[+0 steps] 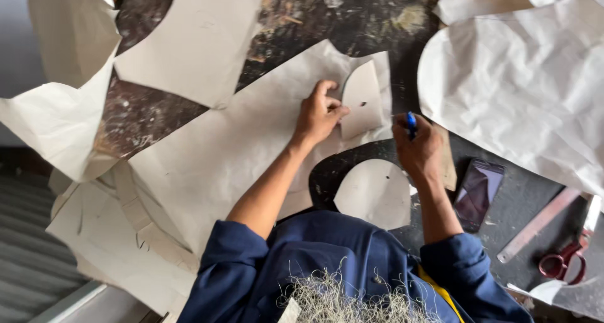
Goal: The person traces a curved pattern onto paper using a pen, then uses a wooden ruler to draw straight lines and mark measurements. They cut the paper along the traced lines with scissors and continue marking additional lines on the cut piece.
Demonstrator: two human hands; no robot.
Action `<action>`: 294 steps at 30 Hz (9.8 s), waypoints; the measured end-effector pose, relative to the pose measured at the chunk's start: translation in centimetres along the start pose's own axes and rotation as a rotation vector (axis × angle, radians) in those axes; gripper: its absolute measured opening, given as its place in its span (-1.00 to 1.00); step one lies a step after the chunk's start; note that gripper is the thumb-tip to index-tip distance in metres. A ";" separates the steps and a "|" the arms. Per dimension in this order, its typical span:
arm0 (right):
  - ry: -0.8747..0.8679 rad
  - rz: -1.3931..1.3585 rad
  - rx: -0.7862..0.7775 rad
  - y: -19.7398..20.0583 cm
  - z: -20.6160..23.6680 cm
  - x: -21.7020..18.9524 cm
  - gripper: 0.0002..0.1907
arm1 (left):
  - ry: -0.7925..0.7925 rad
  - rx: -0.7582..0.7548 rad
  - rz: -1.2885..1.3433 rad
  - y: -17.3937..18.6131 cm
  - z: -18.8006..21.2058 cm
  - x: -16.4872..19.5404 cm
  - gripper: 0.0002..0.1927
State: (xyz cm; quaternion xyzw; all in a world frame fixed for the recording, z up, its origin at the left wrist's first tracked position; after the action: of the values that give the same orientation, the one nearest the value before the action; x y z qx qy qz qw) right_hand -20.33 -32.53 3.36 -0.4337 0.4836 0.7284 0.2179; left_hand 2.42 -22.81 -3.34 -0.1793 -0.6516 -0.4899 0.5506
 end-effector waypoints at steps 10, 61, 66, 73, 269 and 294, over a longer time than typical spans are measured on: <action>0.530 -0.016 -0.198 -0.8 3.8 -7.8 -0.33 | -0.168 -0.028 -0.028 -1.5 1.9 7.2 -0.46; 0.340 -0.001 -0.066 0.2 2.0 1.2 -0.75 | -0.722 -0.209 -0.880 -3.8 0.4 4.8 0.07; 0.339 -0.009 -0.073 0.1 2.0 1.4 -0.76 | -0.723 -0.214 -0.879 -3.7 0.5 4.8 0.09; 0.385 0.026 -0.063 0.0 2.4 1.5 -0.74 | -0.735 -0.211 -0.819 -3.1 0.5 5.1 0.10; -0.470 -0.068 0.590 8.7 40.8 15.7 -0.68 | -0.475 -0.254 -0.491 -5.7 16.7 8.1 -0.12; -0.267 -0.098 0.128 14.4 34.8 23.9 -0.66 | 0.107 0.157 -1.219 10.0 19.3 -4.5 -0.12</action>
State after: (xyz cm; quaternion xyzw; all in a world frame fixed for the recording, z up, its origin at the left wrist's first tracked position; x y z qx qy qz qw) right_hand -58.27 -10.19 -3.95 -0.3413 0.4741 0.7358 0.3427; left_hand 1.15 -0.77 -1.25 0.2916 -0.6424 -0.6753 0.2150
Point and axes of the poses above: each hand's wrist, its own z-axis away from the middle knuckle, its own y-axis out of the back of the hand, x = y × z, the point moved 9 cm from there along -z, towards the middle knuckle, and after that the axes turned 11 degrees about -z, right-handed, at the moved point
